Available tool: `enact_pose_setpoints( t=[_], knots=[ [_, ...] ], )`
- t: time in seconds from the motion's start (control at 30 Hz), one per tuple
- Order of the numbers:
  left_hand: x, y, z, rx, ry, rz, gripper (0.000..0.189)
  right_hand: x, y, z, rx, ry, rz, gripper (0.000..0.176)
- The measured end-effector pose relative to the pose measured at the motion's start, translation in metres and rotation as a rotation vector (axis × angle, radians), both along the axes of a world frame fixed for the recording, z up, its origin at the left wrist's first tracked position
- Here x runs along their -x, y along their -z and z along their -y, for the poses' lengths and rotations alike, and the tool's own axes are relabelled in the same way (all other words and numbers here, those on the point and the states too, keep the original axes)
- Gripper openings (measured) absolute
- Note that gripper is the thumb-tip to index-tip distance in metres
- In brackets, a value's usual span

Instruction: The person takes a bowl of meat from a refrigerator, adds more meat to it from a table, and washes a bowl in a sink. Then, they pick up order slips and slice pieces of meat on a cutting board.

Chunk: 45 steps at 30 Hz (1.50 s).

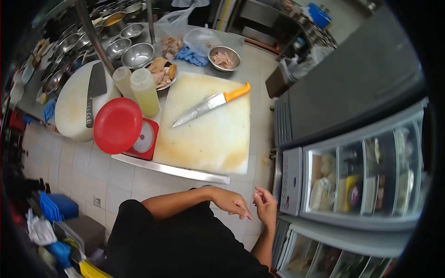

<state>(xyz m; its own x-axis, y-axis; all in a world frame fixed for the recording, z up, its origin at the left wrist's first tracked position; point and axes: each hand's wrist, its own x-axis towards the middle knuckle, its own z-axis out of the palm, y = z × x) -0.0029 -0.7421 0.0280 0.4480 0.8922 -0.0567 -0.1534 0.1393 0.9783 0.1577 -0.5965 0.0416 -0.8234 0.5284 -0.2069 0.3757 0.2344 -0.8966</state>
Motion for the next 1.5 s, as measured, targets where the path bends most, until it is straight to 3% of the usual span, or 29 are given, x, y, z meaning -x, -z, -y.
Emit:
enact_pose_setpoints(
  t=[0.07, 0.2, 0.27, 0.33, 0.5, 0.67, 0.73, 0.8, 0.87, 0.9, 1.0, 1.03, 1.07, 1.13, 1.2, 1.3, 1.37, 1.4, 1.47, 1.5],
  knots=[
    [0.016, -0.004, -0.028, -0.135, -0.023, -0.013, 0.035, 0.040, -0.002, -0.039, -0.032, -0.091, 0.020, 0.022],
    [0.058, -0.041, -0.043, -0.138, -0.275, -0.104, 0.053, 0.132, -0.002, -0.087, -0.053, -0.164, -0.106, 0.015],
    [0.075, -0.052, -0.041, -0.083, -0.396, -0.133, 0.059, 0.185, 0.001, -0.102, -0.263, -0.330, -0.133, 0.011],
    [0.091, -0.056, -0.030, -0.076, -0.667, -0.168, 0.063, 0.247, 0.013, -0.115, -0.560, -0.613, -0.452, 0.015],
    [0.107, -0.087, -0.004, 0.118, -1.418, -0.325, 0.060, 0.361, 0.029, -0.131, -0.816, -1.072, -0.591, 0.020],
    [0.105, -0.074, -0.019, 0.221, -2.154, -0.398, 0.012, 0.423, 0.044, -0.145, -0.747, -1.235, -0.799, 0.024],
    [0.102, -0.084, -0.037, 0.201, -2.344, -0.420, 0.015, 0.438, 0.044, -0.146, -0.707, -1.475, -0.585, 0.022],
    [0.099, -0.100, -0.049, 0.211, -2.426, -0.420, 0.016, 0.439, 0.037, -0.152, -0.677, -1.499, -0.648, 0.020],
    [0.096, -0.108, -0.051, 0.276, -2.558, -0.543, 0.018, 0.436, 0.020, -0.165, -0.455, -1.533, -0.566, 0.024],
    [0.097, -0.109, -0.048, 0.268, -2.574, -0.554, 0.018, 0.432, 0.013, -0.176, -0.359, -1.498, -0.599, 0.030],
    [0.108, -0.098, -0.033, 0.273, -2.676, -0.753, 0.019, 0.422, 0.002, -0.219, -0.038, -1.482, -0.383, 0.026],
    [0.116, -0.092, -0.026, 0.335, -2.601, -0.947, 0.019, 0.419, 0.002, -0.236, 0.119, -1.480, -0.295, 0.024],
    [0.126, -0.087, -0.017, 0.395, -2.509, -1.133, 0.020, 0.416, 0.001, -0.249, 0.116, -1.485, -0.290, 0.024],
    [0.160, -0.077, -0.012, 0.489, -2.363, -1.293, 0.020, 0.408, -0.003, -0.272, 0.229, -1.320, 0.030, 0.018],
    [0.208, -0.057, -0.008, 0.417, -2.327, -1.180, 0.020, 0.402, -0.008, -0.277, 0.316, -1.221, 0.054, 0.017],
    [0.281, -0.030, -0.002, 0.342, -2.311, -1.353, 0.018, 0.409, -0.013, -0.290, 0.438, -1.055, 0.093, 0.016],
    [0.335, -0.018, 0.003, 0.672, -2.089, -1.507, 0.019, 0.427, -0.015, -0.295, 0.400, -1.036, 0.030, 0.014],
    [0.350, -0.009, 0.005, 0.656, -2.090, -1.485, 0.019, 0.428, -0.014, -0.303, 0.393, -1.015, -0.012, 0.013],
    [0.366, 0.007, 0.008, 0.949, -2.034, -1.501, 0.020, 0.437, -0.002, -0.315, 0.393, -1.001, -0.028, 0.014],
    [0.366, 0.007, 0.007, 0.937, -2.016, -1.493, 0.020, 0.442, 0.003, -0.318, 0.411, -1.006, -0.056, 0.016]
  ],
)
